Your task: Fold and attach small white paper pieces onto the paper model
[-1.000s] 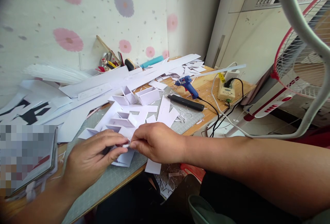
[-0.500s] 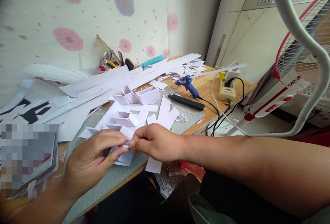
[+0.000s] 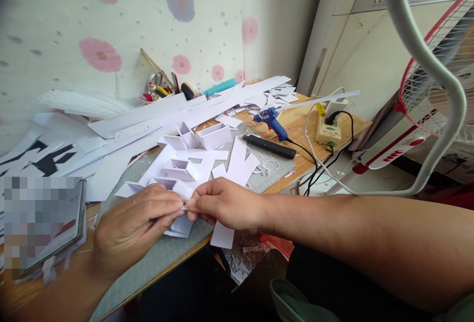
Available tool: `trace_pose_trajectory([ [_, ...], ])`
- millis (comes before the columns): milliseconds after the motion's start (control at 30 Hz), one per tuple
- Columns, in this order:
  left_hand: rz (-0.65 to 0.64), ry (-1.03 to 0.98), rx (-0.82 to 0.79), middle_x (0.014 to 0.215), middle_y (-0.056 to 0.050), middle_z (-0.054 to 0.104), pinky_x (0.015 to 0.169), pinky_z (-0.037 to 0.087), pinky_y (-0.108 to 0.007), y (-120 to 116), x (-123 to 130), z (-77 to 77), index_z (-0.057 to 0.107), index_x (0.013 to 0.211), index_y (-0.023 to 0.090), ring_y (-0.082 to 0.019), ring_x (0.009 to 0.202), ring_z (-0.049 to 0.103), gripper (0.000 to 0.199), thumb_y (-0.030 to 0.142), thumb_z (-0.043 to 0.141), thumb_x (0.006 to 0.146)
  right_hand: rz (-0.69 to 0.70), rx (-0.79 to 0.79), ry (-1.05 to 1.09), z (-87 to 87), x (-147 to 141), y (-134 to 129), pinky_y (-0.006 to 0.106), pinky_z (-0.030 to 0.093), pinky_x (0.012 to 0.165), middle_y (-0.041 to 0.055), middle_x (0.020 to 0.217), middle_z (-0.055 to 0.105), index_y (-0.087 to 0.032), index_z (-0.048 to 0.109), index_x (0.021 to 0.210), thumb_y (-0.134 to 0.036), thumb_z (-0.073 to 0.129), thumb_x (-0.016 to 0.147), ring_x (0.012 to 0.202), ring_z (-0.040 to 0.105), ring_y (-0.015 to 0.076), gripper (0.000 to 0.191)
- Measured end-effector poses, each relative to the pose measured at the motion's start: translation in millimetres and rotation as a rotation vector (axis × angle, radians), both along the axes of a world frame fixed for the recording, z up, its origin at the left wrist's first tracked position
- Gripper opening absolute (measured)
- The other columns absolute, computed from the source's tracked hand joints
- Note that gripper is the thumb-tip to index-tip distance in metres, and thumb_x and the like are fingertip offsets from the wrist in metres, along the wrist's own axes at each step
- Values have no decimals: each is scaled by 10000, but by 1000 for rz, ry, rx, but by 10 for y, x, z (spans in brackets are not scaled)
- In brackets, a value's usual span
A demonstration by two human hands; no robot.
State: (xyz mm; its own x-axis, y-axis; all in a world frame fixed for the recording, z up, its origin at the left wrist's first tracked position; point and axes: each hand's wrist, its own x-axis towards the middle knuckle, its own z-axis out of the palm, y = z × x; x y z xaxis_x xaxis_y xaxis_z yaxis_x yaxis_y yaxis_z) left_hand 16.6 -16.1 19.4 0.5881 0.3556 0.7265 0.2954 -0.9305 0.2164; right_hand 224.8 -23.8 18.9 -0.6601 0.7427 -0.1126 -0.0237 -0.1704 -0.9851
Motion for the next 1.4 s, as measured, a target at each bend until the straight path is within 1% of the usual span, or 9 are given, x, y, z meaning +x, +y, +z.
trace_pose_trajectory([
  [100, 6, -3, 7, 803, -18, 731, 806, 557, -315, 6, 10, 0, 660, 910, 153, -127, 729, 673, 181, 22, 712, 795, -6, -34, 29, -5, -16, 6, 253, 337, 577, -28, 624, 499, -145, 579, 711, -479, 630, 820, 550, 415, 86, 355],
  [267, 17, 1, -47, 806, -24, 731, 747, 558, -317, 2, 29, 3, 658, 896, 156, -131, 732, 664, 184, 15, 709, 790, -8, -87, 79, -48, -44, 20, 249, 303, 555, -55, 549, 450, -148, 585, 702, -509, 663, 797, 523, 403, 84, 382],
  [667, 35, 29, -37, 815, -9, 740, 728, 571, -317, -4, 39, 41, 633, 939, 210, -139, 724, 675, 178, 78, 680, 829, -15, -151, 129, -69, -56, 2, 253, 291, 555, -57, 551, 453, -149, 592, 691, -510, 693, 764, 515, 405, 84, 382],
  [833, 9, 53, -46, 820, -14, 735, 741, 562, -299, -1, 35, 45, 618, 975, 187, -140, 777, 691, 193, 104, 708, 827, -21, -143, 155, -81, -39, 4, 247, 290, 557, -59, 537, 449, -140, 593, 693, -491, 687, 789, 511, 408, 79, 375],
  [967, 16, 74, -24, 851, -32, 739, 771, 559, -320, -3, 23, 40, 616, 1009, 179, -156, 799, 698, 217, 194, 736, 828, -32, -144, 175, -87, -34, 5, 245, 290, 557, -57, 531, 453, -135, 597, 697, -450, 669, 812, 511, 410, 77, 343],
  [1067, 26, 87, 9, 890, -55, 746, 802, 563, -355, -5, 18, 41, 609, 1058, 176, -180, 817, 706, 297, 292, 749, 823, -42, -142, 185, -82, -29, 11, 246, 285, 550, -54, 535, 459, -130, 602, 709, -403, 652, 820, 517, 411, 79, 300],
  [1133, 23, 74, 17, 876, -54, 743, 788, 565, -345, -6, 21, 41, 611, 1057, 174, -174, 805, 702, 285, 265, 748, 824, -43, -137, 176, -74, -27, 15, 247, 287, 550, -53, 536, 461, -129, 603, 709, -402, 653, 817, 520, 410, 79, 298],
  [1233, 46, 50, -3, 834, -28, 732, 738, 569, -313, -9, 28, 31, 619, 1000, 193, -154, 769, 689, 190, 143, 708, 839, -30, -120, 143, -57, -32, 14, 248, 296, 556, -53, 541, 463, -132, 600, 701, -455, 673, 800, 523, 408, 79, 345],
  [1400, 66, 23, -49, 803, -12, 713, 739, 567, -303, -15, 15, 0, 615, 938, 200, -148, 758, 677, 188, 45, 650, 836, 0, -112, 99, -27, -54, 18, 249, 315, 562, -56, 530, 449, -137, 592, 701, -537, 683, 776, 525, 409, 86, 417],
])
